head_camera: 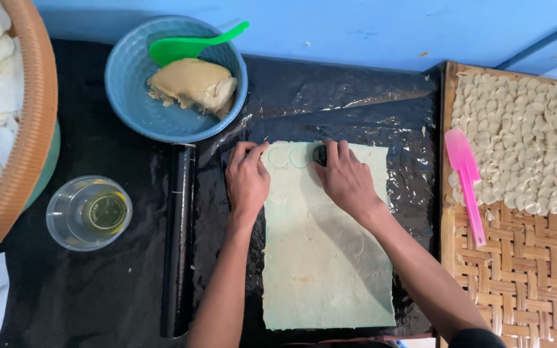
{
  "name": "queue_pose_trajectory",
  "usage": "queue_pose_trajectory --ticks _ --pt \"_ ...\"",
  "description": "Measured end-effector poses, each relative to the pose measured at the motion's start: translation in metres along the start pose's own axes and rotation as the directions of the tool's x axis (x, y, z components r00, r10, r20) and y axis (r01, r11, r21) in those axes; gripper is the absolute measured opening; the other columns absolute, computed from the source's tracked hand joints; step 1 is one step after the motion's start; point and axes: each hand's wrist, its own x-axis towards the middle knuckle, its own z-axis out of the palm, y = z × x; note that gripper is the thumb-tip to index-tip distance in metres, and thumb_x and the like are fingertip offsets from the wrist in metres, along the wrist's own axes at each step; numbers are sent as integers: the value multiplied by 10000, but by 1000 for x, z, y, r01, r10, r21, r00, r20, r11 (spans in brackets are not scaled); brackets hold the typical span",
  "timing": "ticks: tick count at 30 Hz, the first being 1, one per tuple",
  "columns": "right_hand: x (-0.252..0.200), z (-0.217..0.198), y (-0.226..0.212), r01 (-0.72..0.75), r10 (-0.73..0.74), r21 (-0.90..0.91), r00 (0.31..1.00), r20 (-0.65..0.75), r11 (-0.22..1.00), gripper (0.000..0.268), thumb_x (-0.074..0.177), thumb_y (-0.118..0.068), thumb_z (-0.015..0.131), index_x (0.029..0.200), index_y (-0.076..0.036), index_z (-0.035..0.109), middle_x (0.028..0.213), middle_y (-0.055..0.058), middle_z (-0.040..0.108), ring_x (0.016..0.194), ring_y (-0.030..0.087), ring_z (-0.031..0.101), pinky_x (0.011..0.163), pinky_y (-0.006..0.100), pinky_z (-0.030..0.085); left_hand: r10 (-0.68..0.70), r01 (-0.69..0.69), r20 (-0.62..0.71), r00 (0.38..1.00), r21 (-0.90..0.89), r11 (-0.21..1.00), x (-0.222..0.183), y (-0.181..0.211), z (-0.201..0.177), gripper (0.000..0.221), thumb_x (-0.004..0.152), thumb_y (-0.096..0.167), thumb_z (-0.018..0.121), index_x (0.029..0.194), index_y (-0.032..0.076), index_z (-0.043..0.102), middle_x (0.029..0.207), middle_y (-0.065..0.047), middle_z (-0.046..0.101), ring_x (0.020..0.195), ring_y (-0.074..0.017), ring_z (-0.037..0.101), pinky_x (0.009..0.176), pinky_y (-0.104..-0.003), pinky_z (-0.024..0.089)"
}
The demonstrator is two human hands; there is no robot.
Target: Cutting out small circular shapes from a flattened sheet of dough using a round cutter.
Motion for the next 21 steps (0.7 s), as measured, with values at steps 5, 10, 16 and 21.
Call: queue_pose_trajectory --ticks 5,10,16,21 --pt "10 18 0 23 -26 -133 999 -19 991 453 984 -380 620 1176 8 485 1003 199 583 838 370 699 544 461 550 7 -7 5 1000 9 1000 1 -1 0 350 818 -99 625 1106 52 755 1042 -123 648 1002 -347 641 857 -451 516" --pt "19 31 -3 -138 168 -287 982 83 948 462 1084 -483 523 1109 -22 494 889 158 599 669 311 697 520 423 534 15 -15 10 1000 8 1000 1 4 0 359 817 -104 625 1114 50 755 1043 -123 644 998 -349 637 855 -451 515" --pt "18 19 12 195 -199 -183 980 -5 964 400 1020 -402 530 1132 -19 514 876 172 597 620 259 688 395 384 493 22 -22 8 1000 41 999 1 3 0 353 821 -111 615 1103 47 758 1038 -121 638 993 -347 637 825 -450 512" --pt "18 37 13 73 -79 -260 997 -15 963 432 1049 -437 553 1155 -21 508 900 177 591 651 284 685 472 399 509 35 -35 -6 999 26 999 0 1 2 351 835 -113 619 1112 49 761 1039 -120 638 982 -339 641 828 -445 516"
